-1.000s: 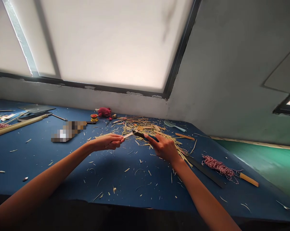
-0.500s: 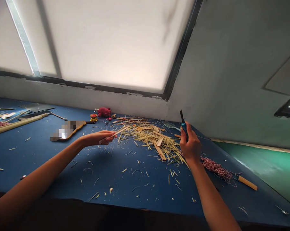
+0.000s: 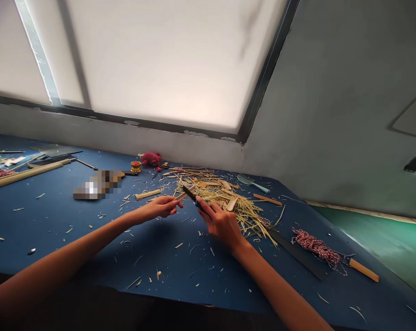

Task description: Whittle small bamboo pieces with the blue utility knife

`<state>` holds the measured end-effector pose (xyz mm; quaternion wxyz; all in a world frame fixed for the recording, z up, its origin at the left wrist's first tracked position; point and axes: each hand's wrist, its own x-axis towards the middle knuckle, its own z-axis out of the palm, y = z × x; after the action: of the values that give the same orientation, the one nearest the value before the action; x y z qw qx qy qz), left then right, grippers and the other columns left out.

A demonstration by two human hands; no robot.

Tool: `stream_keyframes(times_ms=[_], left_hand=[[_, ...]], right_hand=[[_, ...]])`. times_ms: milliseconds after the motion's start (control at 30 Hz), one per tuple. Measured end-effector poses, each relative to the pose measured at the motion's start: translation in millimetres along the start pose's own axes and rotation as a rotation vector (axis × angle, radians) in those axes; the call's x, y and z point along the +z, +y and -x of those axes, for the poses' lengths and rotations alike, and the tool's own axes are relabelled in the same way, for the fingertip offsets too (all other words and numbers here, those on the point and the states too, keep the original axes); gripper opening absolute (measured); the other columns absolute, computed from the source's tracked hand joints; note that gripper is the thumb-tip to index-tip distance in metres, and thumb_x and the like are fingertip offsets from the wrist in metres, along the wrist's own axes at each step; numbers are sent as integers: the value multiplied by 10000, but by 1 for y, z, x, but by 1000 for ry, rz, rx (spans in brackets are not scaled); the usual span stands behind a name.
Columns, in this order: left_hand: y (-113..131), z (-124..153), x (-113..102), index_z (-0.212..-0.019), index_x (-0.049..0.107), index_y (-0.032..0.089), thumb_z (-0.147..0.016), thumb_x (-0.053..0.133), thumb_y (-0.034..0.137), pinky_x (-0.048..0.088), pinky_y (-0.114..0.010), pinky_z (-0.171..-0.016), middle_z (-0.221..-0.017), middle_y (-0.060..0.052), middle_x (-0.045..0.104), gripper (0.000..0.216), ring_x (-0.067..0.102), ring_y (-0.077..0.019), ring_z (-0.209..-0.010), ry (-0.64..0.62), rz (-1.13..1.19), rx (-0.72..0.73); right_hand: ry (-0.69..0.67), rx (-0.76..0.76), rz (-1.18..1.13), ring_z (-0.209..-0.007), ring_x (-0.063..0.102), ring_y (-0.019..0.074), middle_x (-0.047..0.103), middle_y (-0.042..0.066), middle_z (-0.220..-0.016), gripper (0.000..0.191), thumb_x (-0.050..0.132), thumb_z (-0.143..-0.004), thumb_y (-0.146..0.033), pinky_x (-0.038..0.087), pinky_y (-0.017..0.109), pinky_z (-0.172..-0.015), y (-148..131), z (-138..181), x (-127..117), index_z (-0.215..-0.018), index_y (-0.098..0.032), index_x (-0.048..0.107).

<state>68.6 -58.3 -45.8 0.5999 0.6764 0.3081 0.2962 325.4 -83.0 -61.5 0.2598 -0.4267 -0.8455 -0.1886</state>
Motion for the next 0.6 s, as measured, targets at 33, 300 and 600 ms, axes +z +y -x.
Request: stream_keyframes(times_ms=[33, 300, 600], left_hand=[[-3, -1, 3, -1008, 591, 150, -871, 456, 519, 221, -205, -492, -696, 19, 477, 416, 325, -72, -536, 19, -24, 12], [-9, -5, 13, -938, 533, 150, -871, 436, 530, 207, -199, -457, -663, 30, 484, 397, 305, -55, -483, 40, -7, 29], [-2, 0, 21, -927, 509, 154, -885, 421, 512, 213, -198, -447, -642, 45, 444, 371, 323, -52, -477, 42, -11, 26]], right_hand=[[-25, -35, 23, -632, 601, 125, 663, 40, -904, 491, 384, -962, -362, 375, 214, -514, -5, 1, 2, -1446, -307, 320], [-76, -54, 82, -625, 605, 136, 645, 38, -832, 489, 376, -966, -376, 340, 222, -493, -8, 2, 5, -1445, -289, 328], [64, 311, 21, -807, 664, 219, 678, 71, -1055, 454, 369, -958, -358, 475, 281, -603, 38, 3, 0, -1405, -282, 401]])
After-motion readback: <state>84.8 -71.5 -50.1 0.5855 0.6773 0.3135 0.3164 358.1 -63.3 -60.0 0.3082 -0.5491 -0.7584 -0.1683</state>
